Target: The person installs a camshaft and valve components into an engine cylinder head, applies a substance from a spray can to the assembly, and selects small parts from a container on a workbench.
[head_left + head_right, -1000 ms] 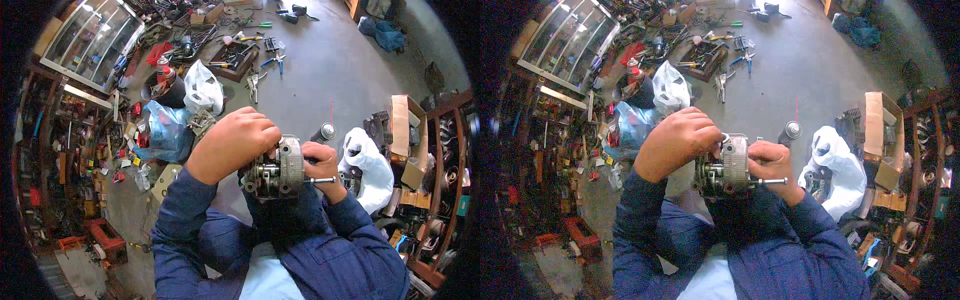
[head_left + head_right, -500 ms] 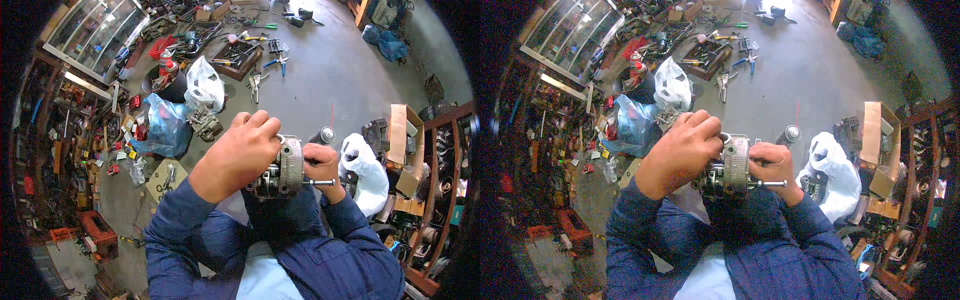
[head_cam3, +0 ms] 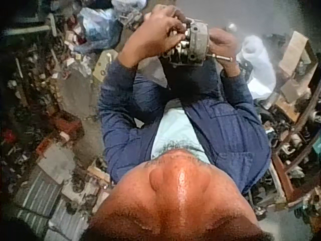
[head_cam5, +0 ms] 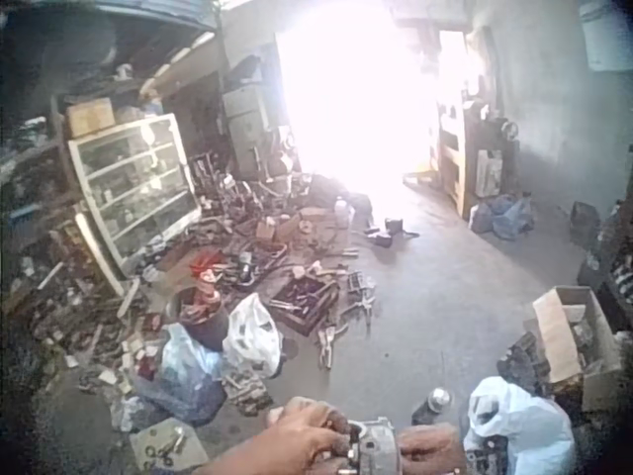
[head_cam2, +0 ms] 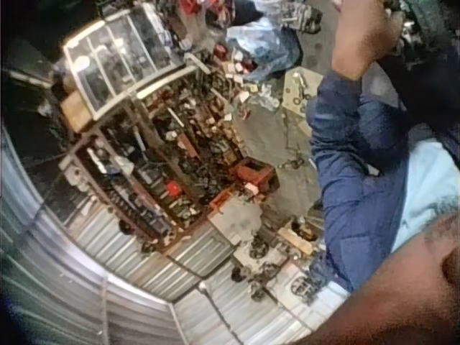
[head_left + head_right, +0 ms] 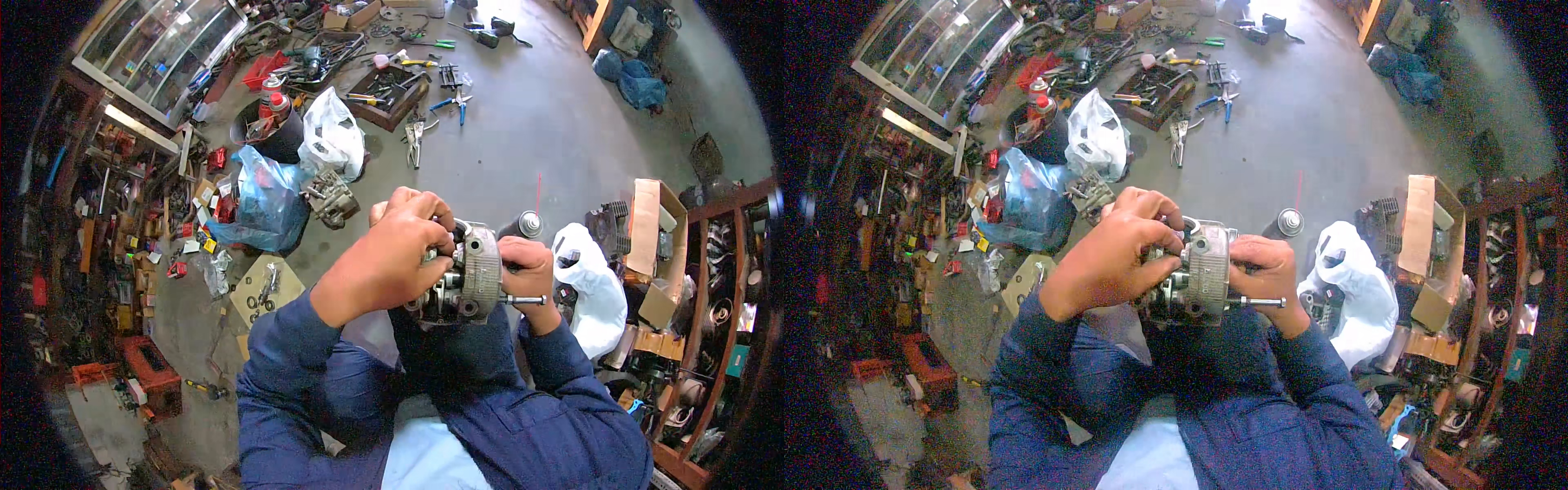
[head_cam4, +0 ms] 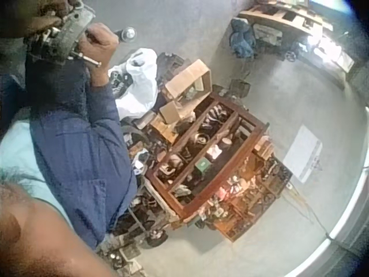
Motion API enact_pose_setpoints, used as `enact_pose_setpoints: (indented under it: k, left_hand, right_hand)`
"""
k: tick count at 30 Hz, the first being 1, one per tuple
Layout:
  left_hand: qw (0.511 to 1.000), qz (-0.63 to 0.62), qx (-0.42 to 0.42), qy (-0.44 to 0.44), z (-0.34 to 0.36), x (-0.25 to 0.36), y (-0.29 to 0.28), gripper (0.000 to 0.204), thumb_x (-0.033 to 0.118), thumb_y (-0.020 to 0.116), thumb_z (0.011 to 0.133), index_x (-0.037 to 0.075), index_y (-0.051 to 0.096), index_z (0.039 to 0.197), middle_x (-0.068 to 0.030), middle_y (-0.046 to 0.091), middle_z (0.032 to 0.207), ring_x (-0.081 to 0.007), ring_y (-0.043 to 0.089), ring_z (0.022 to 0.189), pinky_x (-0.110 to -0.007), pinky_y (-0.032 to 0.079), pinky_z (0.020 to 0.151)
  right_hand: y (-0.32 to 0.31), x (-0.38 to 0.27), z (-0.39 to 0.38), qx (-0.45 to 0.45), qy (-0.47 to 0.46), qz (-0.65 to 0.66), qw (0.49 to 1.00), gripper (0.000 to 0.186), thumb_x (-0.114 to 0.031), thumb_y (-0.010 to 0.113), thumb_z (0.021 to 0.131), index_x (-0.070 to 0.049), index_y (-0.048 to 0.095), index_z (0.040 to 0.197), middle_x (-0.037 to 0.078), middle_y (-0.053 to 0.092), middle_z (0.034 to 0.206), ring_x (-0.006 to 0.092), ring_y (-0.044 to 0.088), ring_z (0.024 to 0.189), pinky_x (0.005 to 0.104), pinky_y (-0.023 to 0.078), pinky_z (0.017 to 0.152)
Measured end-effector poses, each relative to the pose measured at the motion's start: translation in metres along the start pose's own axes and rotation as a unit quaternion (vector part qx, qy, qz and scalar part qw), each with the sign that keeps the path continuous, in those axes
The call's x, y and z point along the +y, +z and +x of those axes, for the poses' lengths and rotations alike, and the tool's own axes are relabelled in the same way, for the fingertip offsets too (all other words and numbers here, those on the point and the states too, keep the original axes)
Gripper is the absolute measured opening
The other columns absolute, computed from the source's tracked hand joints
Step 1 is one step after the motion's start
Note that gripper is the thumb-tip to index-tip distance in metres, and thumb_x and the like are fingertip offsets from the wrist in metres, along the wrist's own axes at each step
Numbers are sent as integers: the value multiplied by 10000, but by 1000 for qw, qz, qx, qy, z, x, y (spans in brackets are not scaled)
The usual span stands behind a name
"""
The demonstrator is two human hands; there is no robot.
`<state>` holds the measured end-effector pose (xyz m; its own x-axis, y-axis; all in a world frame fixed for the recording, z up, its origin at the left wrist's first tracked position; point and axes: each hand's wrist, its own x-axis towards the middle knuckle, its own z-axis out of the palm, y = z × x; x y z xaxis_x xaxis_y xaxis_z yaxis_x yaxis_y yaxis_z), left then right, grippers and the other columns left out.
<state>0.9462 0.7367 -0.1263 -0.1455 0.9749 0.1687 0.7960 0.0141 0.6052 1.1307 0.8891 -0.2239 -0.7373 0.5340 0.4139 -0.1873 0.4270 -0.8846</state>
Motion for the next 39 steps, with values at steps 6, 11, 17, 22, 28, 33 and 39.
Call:
enact_pose_setpoints:
  k: [6,11,17,22,28,33,39]
  left_hand:
    - [1000,11,15,7,-8,5,-11,219,113,777,777,52,718,979,-103,652,1120,-322,577,1148,-447,443,1020]
    - [990,-128,61,6,-3,-3,-33,213,86,783,803,21,701,988,-128,682,1098,-301,660,1049,-390,506,948]
    - [970,-179,167,-10,-8,-6,-31,240,14,787,830,12,673,1041,-94,724,1060,-186,675,1038,-331,513,952]
    - [957,-247,129,-83,-13,12,-9,435,45,837,809,-5,607,1175,-103,718,1077,-190,677,1125,-339,524,976]
    - [909,-347,216,-85,-11,0,14,416,147,868,806,-17,638,1111,-110,754,1028,-152,715,965,-316,551,870]
    - [879,-447,132,-102,-18,-5,11,283,114,792,886,-30,675,1099,-79,737,1020,-116,661,964,-282,521,883]
    - [947,-297,120,-28,-19,-22,4,240,91,808,834,3,715,1038,-88,737,1063,-197,645,1060,-350,496,959]
  right_hand:
    - [-41,7,-1,4,245,103,964,225,-42,601,899,41,739,1057,38,632,753,145,588,652,287,476,616]
    - [-67,-24,40,17,153,93,984,428,30,426,949,29,586,1346,40,628,922,138,627,782,269,499,766]
    - [-49,-91,82,-147,126,116,974,260,-35,527,1032,25,652,1251,107,727,1163,182,696,1121,279,534,849]
    - [-9,-94,92,-177,127,130,967,260,-55,569,1024,44,686,1234,107,740,1177,139,667,1098,299,533,946]
    - [19,-94,89,-154,119,189,962,273,-52,600,1022,52,676,1262,104,738,1182,137,668,1083,297,537,960]
    - [0,-83,110,-270,-38,51,961,199,-95,697,967,11,737,1131,130,718,1188,204,678,1073,337,534,941]
    - [-12,-74,117,-315,-28,-28,948,139,-72,755,866,-21,765,994,110,707,952,228,674,854,358,534,763]
